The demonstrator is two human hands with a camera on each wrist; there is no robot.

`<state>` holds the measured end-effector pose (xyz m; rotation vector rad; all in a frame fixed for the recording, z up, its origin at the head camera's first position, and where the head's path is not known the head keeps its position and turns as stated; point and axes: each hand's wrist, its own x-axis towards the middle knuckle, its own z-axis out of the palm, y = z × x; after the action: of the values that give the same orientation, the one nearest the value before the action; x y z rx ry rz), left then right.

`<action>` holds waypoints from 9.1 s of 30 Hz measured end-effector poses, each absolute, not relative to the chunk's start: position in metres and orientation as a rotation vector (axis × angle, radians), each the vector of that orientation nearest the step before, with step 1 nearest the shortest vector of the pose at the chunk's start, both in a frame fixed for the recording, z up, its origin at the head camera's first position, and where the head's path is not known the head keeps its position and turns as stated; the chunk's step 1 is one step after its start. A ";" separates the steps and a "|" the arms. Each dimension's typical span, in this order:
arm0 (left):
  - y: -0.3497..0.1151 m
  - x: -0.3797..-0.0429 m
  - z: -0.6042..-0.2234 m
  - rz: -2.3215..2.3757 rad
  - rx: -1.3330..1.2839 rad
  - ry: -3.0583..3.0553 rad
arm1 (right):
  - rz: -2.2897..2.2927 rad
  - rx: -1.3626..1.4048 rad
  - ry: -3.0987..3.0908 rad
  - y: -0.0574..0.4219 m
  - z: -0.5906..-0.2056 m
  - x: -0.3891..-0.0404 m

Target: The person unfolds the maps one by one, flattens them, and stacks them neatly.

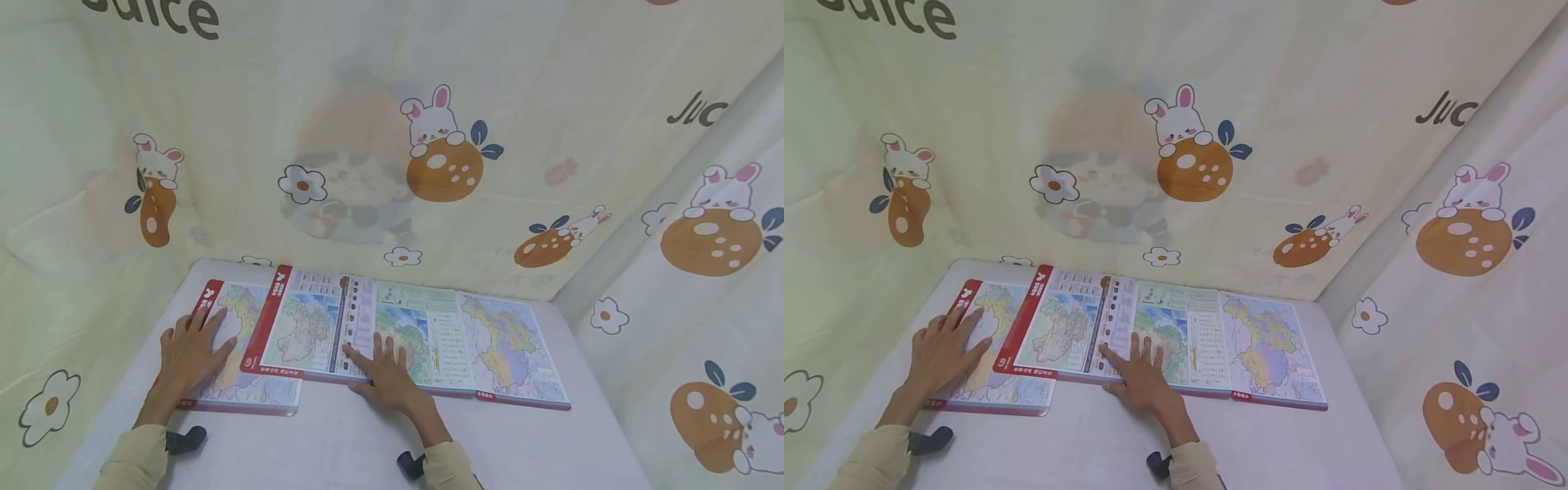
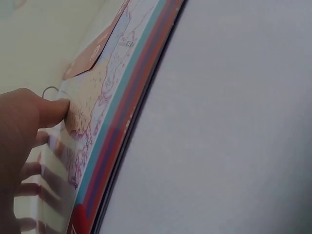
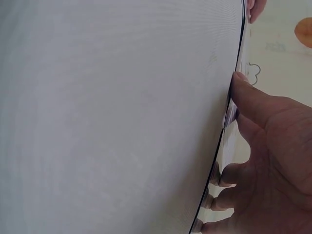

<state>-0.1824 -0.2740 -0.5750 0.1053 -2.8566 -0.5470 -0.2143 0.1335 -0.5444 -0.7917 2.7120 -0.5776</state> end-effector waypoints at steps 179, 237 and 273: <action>-0.197 -0.138 -0.491 -1.969 0.107 -2.572 | -1.818 0.210 2.103 0.184 -0.473 -0.150; -0.121 -0.249 -0.559 -1.449 0.345 -2.705 | -1.340 0.191 2.880 0.214 -0.551 -0.253; -0.123 -0.250 -0.568 -1.498 0.344 -2.649 | -1.819 0.188 2.533 0.222 -0.559 -0.255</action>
<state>-0.2498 -0.1226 -0.5682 0.3440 -2.6487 -1.4975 -0.2554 0.2223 -0.5587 0.1882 2.5331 -1.8187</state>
